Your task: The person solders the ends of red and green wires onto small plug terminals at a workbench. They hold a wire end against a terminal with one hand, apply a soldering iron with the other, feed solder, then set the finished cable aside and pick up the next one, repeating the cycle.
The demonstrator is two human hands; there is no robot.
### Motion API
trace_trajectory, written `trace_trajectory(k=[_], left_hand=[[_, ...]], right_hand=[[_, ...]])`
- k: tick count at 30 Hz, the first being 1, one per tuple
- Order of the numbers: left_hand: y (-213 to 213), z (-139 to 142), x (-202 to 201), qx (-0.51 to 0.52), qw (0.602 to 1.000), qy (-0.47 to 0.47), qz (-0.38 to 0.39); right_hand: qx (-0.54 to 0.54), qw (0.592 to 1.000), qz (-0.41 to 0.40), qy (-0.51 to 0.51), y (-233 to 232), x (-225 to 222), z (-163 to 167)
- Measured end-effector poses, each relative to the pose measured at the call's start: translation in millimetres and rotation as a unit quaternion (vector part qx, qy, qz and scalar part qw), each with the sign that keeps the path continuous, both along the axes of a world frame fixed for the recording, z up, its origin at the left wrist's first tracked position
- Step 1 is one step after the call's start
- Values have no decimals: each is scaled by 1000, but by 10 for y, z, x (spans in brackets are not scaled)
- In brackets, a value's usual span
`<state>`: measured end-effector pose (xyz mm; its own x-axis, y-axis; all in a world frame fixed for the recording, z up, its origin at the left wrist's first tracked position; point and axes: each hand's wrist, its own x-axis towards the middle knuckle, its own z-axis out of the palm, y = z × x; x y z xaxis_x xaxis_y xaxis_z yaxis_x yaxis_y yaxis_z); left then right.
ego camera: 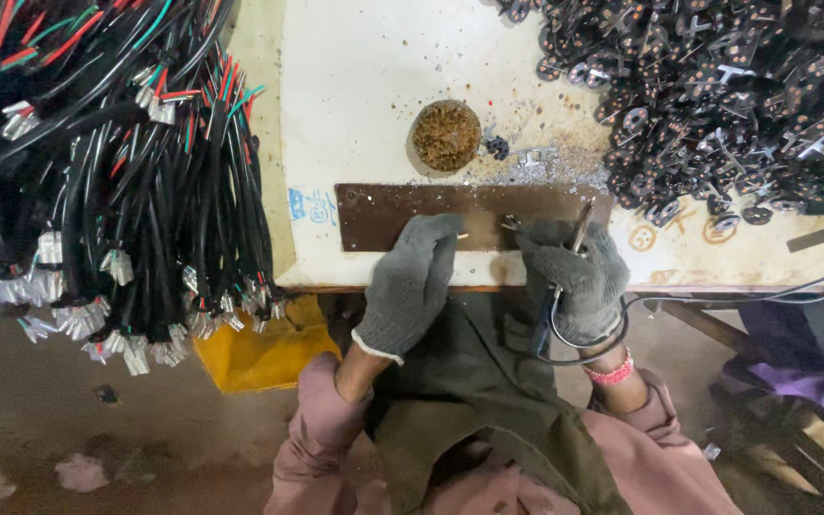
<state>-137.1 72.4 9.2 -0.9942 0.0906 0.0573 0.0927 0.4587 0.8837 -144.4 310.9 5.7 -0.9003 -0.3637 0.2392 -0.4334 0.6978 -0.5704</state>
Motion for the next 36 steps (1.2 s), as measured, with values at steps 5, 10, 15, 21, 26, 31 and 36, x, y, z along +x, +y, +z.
trace_trajectory(k=[5, 10, 15, 21, 26, 31, 36], left_hand=[[-34, -5, 33, 65, 994, -81, -17], [22, -95, 72, 40, 993, -96, -52], [99, -116, 34, 45, 997, -39, -53], [108, -233, 512, -196, 968, 62, 144], [-76, 341, 212, -264, 964, 23, 33], [-9, 1284, -1024, -382, 922, -21, -54], [365, 1568, -731, -281, 914, 289, -41]], right_hand=[[15, 999, -48, -13, -68, -15, 86], [-208, 956, -156, -137, -214, 59, -20], [-217, 966, -139, -33, -365, -66, -218], [-74, 995, -58, -17, -453, -177, -65], [-396, 886, -178, -166, -390, -137, -138], [-297, 938, -171, -51, -299, 4, -176], [-342, 927, -140, -71, -432, -44, -71]])
